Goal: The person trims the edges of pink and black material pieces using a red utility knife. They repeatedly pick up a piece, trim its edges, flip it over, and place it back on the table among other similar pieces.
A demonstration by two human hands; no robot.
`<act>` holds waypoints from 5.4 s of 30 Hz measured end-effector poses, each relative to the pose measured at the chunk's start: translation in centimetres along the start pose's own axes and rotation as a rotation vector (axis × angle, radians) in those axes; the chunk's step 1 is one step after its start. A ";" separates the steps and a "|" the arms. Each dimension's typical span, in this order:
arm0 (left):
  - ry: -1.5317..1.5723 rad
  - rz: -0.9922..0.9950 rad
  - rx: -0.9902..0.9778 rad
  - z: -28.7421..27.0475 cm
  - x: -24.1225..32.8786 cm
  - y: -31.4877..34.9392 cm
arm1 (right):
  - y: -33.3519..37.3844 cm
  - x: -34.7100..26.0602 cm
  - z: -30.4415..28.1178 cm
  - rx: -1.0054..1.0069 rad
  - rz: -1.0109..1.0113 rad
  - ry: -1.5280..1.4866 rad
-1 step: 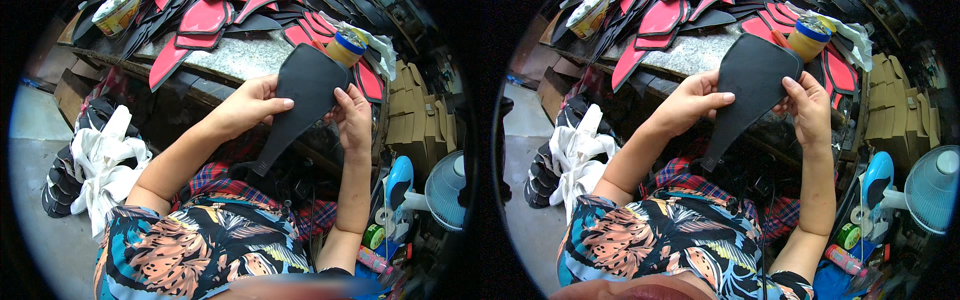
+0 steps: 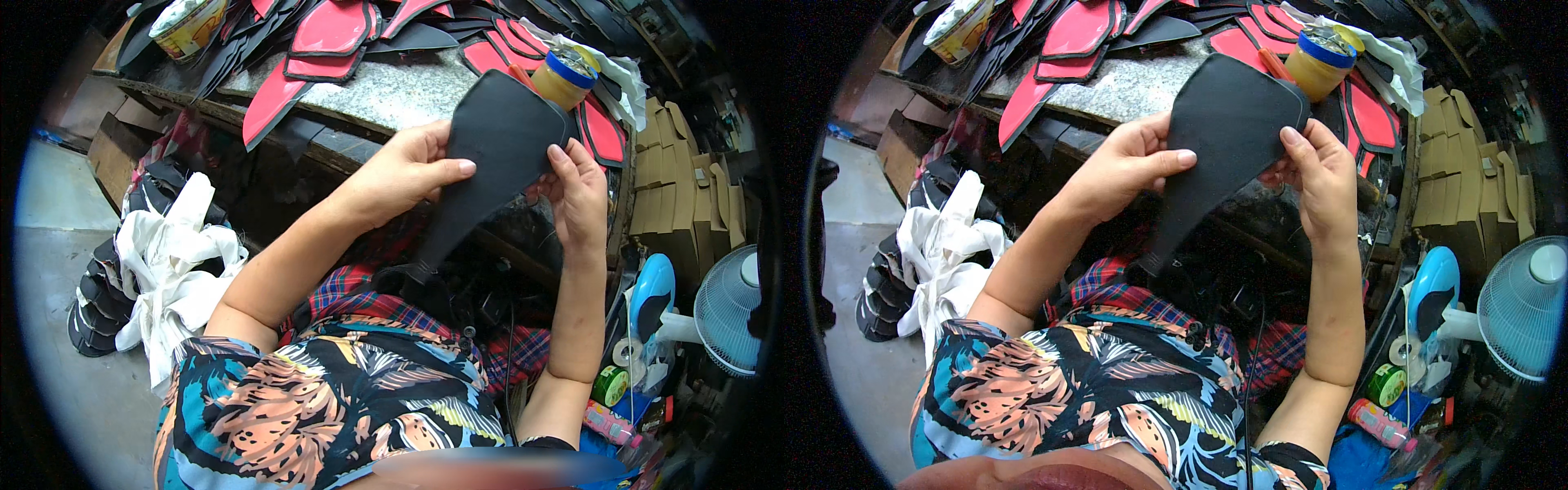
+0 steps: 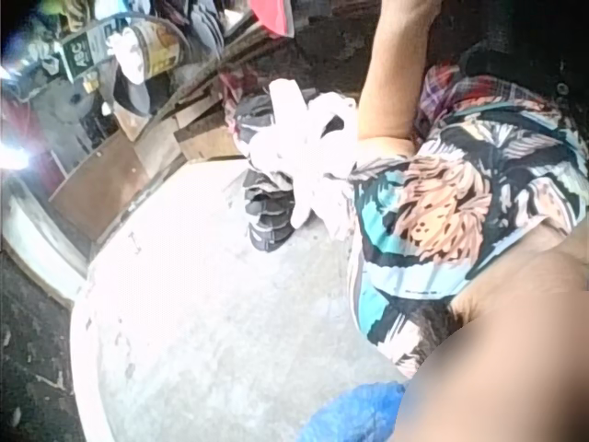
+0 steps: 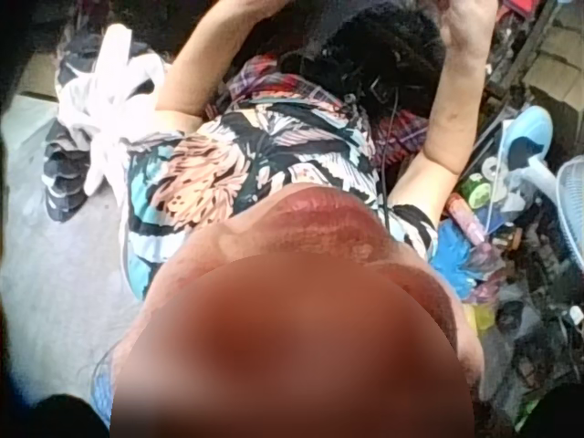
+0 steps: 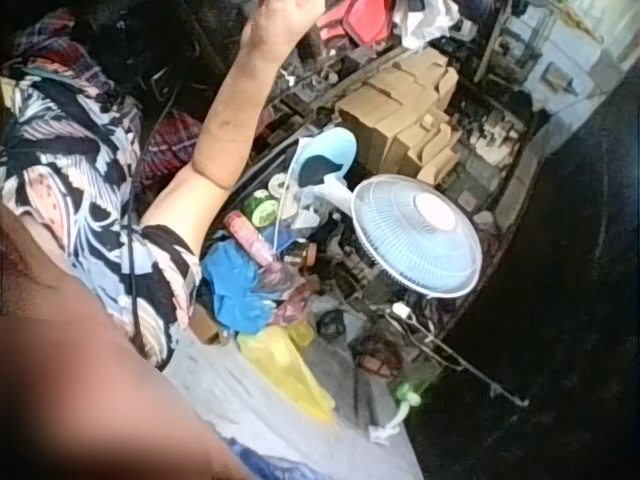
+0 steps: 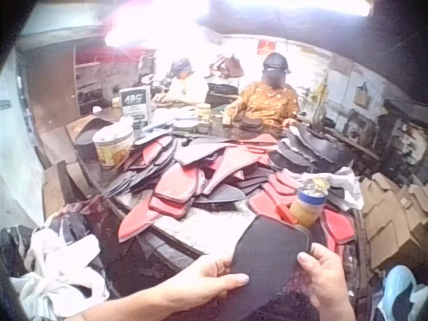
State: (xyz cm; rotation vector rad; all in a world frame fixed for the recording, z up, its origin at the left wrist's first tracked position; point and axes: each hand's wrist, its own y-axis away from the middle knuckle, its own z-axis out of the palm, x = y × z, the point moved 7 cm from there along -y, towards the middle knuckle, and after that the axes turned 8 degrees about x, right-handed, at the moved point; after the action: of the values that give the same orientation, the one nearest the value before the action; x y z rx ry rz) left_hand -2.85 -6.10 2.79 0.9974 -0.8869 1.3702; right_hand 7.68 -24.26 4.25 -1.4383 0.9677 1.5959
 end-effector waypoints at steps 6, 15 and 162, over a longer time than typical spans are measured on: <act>-0.587 0.107 0.115 -5.2 1.7 -1.1 | 1.5 -2.8 -3.6 0.160 -0.521 1.549; -0.670 0.149 0.096 -6.0 1.3 -1.0 | 1.5 -2.4 -7.9 0.316 -0.447 1.268; -1.719 0.952 0.341 -0.3 2.0 -10.6 | 6.1 -4.2 -0.9 0.319 -0.605 0.624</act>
State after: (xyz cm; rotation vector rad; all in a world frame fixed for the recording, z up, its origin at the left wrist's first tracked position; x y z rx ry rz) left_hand 7.75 -4.58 4.04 2.2205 -2.6898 1.1175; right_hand 2.81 -27.87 8.65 -1.8033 0.9351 0.5326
